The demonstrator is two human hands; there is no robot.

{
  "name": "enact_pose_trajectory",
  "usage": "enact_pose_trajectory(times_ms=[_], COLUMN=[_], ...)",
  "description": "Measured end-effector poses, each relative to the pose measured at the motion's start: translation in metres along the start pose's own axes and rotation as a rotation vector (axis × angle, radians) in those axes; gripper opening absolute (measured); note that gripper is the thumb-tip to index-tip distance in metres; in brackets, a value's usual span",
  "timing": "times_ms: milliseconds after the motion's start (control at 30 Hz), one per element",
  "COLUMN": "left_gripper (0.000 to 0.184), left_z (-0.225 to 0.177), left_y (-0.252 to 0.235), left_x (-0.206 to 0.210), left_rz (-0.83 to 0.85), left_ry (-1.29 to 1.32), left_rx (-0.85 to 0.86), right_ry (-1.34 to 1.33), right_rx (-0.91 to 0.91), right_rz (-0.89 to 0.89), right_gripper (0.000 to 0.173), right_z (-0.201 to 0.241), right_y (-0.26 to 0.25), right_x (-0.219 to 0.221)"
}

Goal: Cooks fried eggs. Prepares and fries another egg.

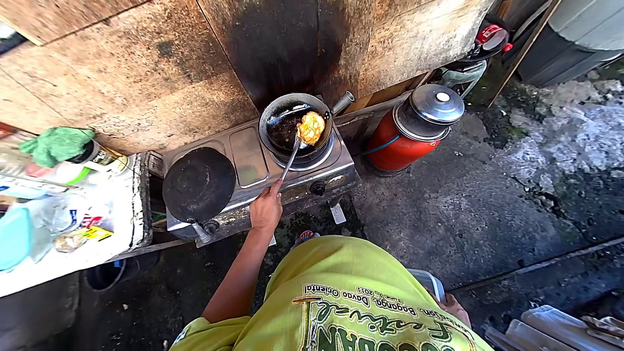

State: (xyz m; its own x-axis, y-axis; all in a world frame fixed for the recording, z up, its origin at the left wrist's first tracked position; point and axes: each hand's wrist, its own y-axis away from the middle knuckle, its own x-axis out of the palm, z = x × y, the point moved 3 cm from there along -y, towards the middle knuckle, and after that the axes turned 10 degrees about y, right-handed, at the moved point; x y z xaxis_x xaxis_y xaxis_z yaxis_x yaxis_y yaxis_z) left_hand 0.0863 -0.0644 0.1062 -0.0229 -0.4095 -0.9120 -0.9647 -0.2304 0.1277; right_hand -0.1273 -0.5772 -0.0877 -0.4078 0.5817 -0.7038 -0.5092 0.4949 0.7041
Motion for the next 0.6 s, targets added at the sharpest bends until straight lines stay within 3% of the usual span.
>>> enact_pose_trajectory(times_ms=[600], left_gripper=[0.042], left_z=[-0.0005], left_y=[0.0004], left_x=[0.0005], left_rz=[-0.001], left_ry=[-0.001], left_rx=[-0.002], right_ry=[-0.024], right_rx=[-0.023], right_rz=[0.004], right_gripper=[0.073], right_z=[0.0], right_y=[0.0001], right_x=[0.0035])
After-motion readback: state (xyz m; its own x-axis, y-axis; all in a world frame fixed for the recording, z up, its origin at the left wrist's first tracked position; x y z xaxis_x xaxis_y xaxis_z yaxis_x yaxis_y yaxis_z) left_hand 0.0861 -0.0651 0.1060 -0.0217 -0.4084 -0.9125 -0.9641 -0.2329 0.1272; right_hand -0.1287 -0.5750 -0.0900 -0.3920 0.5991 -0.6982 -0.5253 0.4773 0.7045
